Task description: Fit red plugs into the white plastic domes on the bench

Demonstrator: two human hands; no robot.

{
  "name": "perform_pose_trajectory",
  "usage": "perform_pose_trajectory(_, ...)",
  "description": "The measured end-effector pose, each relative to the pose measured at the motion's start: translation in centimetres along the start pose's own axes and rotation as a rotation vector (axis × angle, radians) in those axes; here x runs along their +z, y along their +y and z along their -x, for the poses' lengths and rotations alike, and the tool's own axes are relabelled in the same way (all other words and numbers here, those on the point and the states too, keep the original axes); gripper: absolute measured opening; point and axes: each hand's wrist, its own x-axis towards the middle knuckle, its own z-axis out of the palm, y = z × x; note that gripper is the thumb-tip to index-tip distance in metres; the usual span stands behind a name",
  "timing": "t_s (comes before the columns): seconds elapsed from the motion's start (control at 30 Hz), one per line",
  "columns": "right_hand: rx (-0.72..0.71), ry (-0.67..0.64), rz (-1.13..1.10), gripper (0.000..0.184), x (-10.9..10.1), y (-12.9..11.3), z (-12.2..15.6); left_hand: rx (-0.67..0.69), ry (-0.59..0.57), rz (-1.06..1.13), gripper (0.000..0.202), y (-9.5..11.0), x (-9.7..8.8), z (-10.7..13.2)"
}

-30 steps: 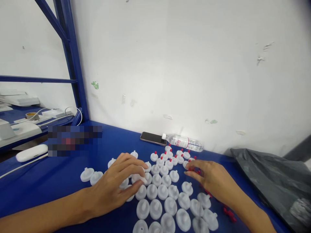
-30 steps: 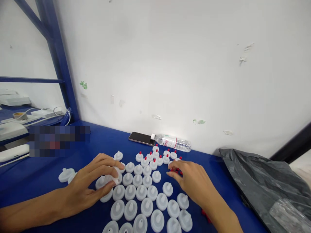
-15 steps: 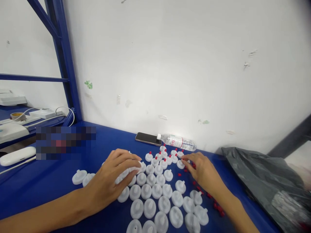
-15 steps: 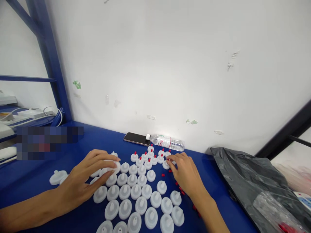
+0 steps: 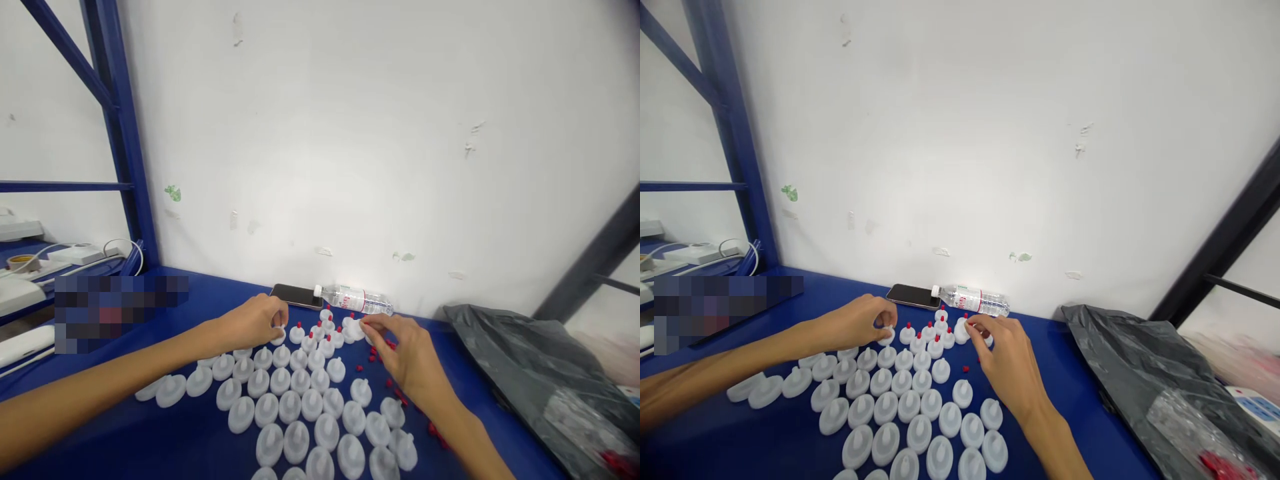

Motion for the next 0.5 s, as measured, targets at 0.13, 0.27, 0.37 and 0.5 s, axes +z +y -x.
perform_pose_trajectory(0.13, -0.049, -0.025, -0.086, 0.022, 0.5, -1.8, 0.5, 0.023, 0.001, -0.018, 0.040, 2.2, -0.5, 0.2)
perform_pose_trajectory(0.27, 0.006, -0.031, -0.356, 0.022, 0.1, -4.0, 0.5, 0.170, -0.051, 0.092, 0.056, 6.7, -2.1, 0.4)
perform_pose_trajectory(0.37, 0.054, -0.042, -0.478, 0.025, 0.0, -4.4, 0.4, 0.230, -0.067, 0.100, 0.029, 8.7, -2.2, 0.1)
perform_pose_trajectory(0.5, -0.200, 0.021, -0.110, 0.018, 0.8, -3.3, 0.6, 0.258, 0.046, -0.004, 0.023, 8.9, -1.0, -0.2)
